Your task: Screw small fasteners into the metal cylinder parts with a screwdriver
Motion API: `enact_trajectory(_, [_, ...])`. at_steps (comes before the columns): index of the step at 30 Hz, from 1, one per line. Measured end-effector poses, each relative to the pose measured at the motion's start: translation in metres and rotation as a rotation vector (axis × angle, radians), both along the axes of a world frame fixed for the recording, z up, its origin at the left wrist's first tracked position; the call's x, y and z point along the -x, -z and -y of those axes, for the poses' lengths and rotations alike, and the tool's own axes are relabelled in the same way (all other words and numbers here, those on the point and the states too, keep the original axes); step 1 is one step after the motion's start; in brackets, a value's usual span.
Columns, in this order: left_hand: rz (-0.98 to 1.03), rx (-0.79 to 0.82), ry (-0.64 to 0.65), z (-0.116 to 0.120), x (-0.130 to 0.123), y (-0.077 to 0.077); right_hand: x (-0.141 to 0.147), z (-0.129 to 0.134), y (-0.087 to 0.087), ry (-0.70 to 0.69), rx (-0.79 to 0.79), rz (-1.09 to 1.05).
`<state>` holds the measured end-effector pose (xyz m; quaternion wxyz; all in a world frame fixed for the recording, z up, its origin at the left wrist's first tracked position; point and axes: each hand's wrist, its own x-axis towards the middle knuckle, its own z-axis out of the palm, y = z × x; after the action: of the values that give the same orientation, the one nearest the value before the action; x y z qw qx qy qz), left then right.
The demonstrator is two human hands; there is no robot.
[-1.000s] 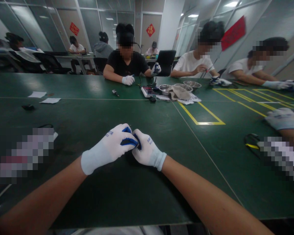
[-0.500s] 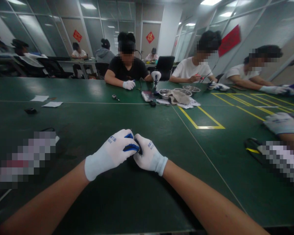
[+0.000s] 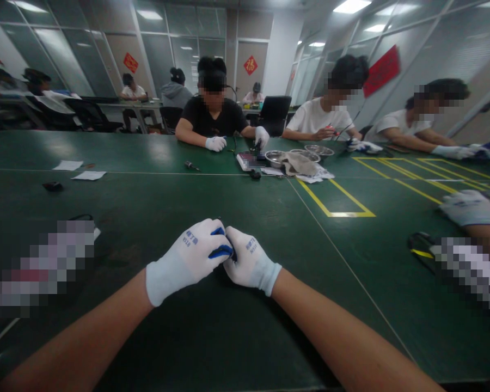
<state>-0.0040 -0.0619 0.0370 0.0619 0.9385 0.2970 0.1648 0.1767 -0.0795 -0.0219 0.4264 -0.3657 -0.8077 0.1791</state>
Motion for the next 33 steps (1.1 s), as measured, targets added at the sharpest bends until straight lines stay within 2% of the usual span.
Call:
enact_trajectory(2, [0.041,-0.031,-0.011,-0.001,0.0,0.003,0.001,-0.001,0.0,0.035,0.03,-0.004])
enact_trajectory(4, [0.177,-0.023,-0.05,-0.006,0.001,0.009,0.001,-0.002,-0.002,0.088,0.064,-0.043])
enact_trajectory(7, [0.393,0.023,-0.192,-0.026,0.005,0.023,-0.001,-0.007,-0.003,0.219,0.084,-0.124])
enact_trajectory(9, [0.39,0.041,-0.353,-0.043,0.007,0.034,-0.003,-0.01,-0.001,0.312,0.116,-0.176])
enact_trajectory(10, [0.327,0.062,-0.412,-0.051,0.008,0.038,-0.004,-0.012,0.0,0.345,0.143,-0.203])
enact_trajectory(12, [0.18,0.106,-0.471,-0.063,0.007,0.043,-0.005,-0.015,0.003,0.378,0.193,-0.254])
enact_trajectory(15, [0.0,0.114,-0.448,-0.069,0.001,0.042,-0.006,-0.018,0.006,0.367,0.223,-0.29])
enact_trajectory(18, [-0.066,0.12,-0.45,-0.068,-0.005,0.038,-0.007,-0.018,0.006,0.328,0.224,-0.269])
enact_trajectory(25, [-0.029,0.192,-0.454,-0.069,-0.005,0.036,-0.007,-0.016,0.0,0.237,0.232,-0.215])
enact_trajectory(33, [0.003,0.212,-0.489,-0.064,-0.01,0.036,-0.004,-0.015,-0.002,0.311,0.336,-0.232])
